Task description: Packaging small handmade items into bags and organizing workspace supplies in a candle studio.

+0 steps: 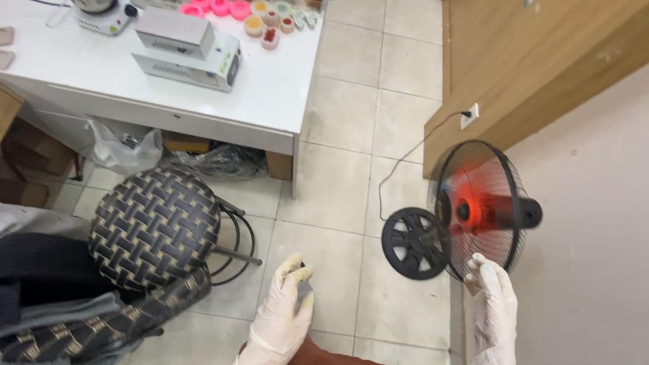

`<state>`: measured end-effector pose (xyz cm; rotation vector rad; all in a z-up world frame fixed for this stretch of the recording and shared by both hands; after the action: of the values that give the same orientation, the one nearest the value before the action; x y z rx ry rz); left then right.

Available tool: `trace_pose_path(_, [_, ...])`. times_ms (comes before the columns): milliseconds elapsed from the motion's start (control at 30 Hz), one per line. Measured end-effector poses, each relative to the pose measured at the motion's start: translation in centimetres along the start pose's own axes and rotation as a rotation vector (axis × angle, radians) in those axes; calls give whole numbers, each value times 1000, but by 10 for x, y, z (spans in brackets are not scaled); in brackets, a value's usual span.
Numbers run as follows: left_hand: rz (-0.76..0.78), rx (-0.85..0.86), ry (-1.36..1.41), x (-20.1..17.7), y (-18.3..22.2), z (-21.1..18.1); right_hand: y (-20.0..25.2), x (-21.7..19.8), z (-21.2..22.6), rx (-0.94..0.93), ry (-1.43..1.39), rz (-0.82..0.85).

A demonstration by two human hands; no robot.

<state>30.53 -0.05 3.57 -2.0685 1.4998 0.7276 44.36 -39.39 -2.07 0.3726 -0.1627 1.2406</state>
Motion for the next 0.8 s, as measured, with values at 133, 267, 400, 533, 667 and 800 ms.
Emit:
trace_pose_path(133, [-111, 10, 29, -30, -72, 9, -80, 102, -6, 20, 49, 214])
trace_pose_path(267, [-184, -58, -27, -49, -131, 25, -147, 201, -19, -21, 31, 320])
trace_pose_path(400, [-130, -290, 21, -29, -171, 91, -195, 303, -70, 74, 108, 417])
trace_pose_path(533, [-200, -374, -70, -36, -224, 131, -233, 399, -124, 201, 370, 590])
trace_pose_path(667, [-239, -391, -256, -83, -308, 109, -274, 496, -139, 302, 553, 858])
trace_pose_path(800, [-259, -385, -226, -100, -381, 88, -317, 560, -127, 352, 682, 920])
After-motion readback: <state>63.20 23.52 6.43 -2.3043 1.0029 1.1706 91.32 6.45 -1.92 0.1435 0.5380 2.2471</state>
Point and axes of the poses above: each hand's wrist, its own y-axis away from the middle knuckle, its own x-axis out of the palm, z = x × y, the point moved 8 cm from there along -y, towards the middle knuckle, and after that the axes turned 12 degrees about -y, right-handed, at the moved point
